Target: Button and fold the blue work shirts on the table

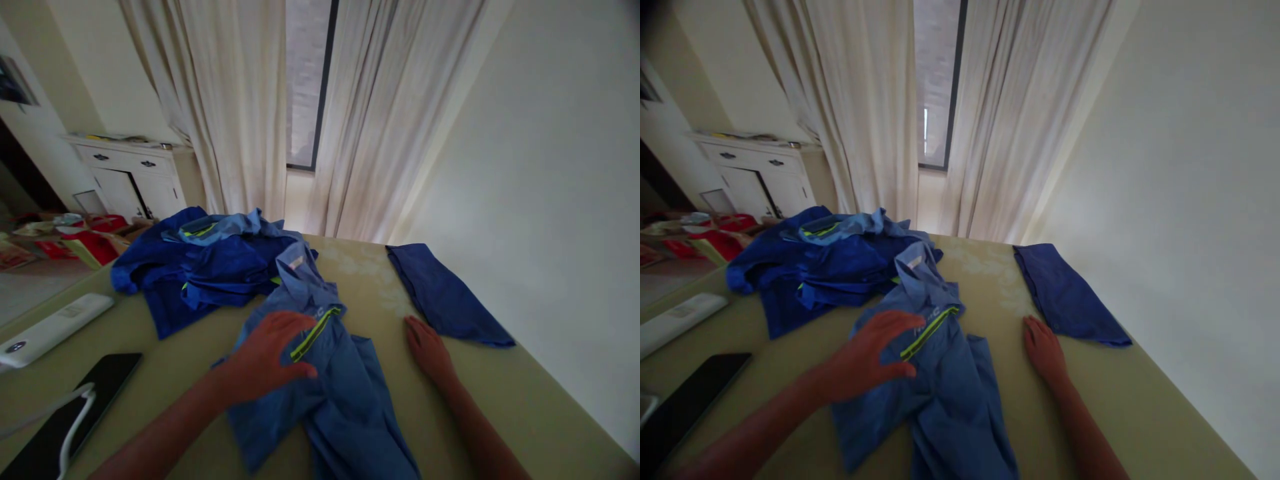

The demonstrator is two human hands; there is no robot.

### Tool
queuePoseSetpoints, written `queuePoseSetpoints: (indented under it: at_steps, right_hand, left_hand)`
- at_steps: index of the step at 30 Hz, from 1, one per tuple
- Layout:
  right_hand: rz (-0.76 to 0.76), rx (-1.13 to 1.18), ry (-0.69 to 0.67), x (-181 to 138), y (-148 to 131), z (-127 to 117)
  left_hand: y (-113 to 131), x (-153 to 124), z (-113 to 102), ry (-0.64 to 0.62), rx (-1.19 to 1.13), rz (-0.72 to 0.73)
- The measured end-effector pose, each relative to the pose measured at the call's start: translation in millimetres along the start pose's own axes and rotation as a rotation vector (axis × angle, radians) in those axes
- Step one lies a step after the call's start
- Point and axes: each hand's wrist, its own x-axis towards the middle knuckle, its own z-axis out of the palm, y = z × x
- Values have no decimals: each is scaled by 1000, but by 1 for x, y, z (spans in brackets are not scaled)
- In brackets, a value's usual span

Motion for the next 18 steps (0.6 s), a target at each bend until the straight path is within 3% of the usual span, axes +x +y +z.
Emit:
queuePoseSetpoints:
  at_steps: [2,4,6,9,12,15,16,18]
  right_hand:
    - [15,13,-9,3,-5,-6]
    - [24,45,-16,4,-18,-15]
    - [13,120,-33,1,-40,-24]
    - [-104,254,-147,-13,-94,-34]
    - [-256,251,-352,-24,-152,-37]
    - [-296,294,-493,-23,-179,-46]
    - [-282,333,-479,-22,-178,-53]
    - [-180,401,-323,-23,-162,-75]
  left_hand:
    - [-41,-8,12,94,160,-215]
    - [-69,-18,25,46,194,-329]
    - [-80,-26,34,1,129,-345]
    - [-75,-24,27,108,-5,-331]
    - [-67,-3,-9,259,-8,-345]
    - [-64,12,-60,399,40,-386]
    - [-65,12,-78,456,15,-412]
    - [-72,-1,-109,587,-90,-485]
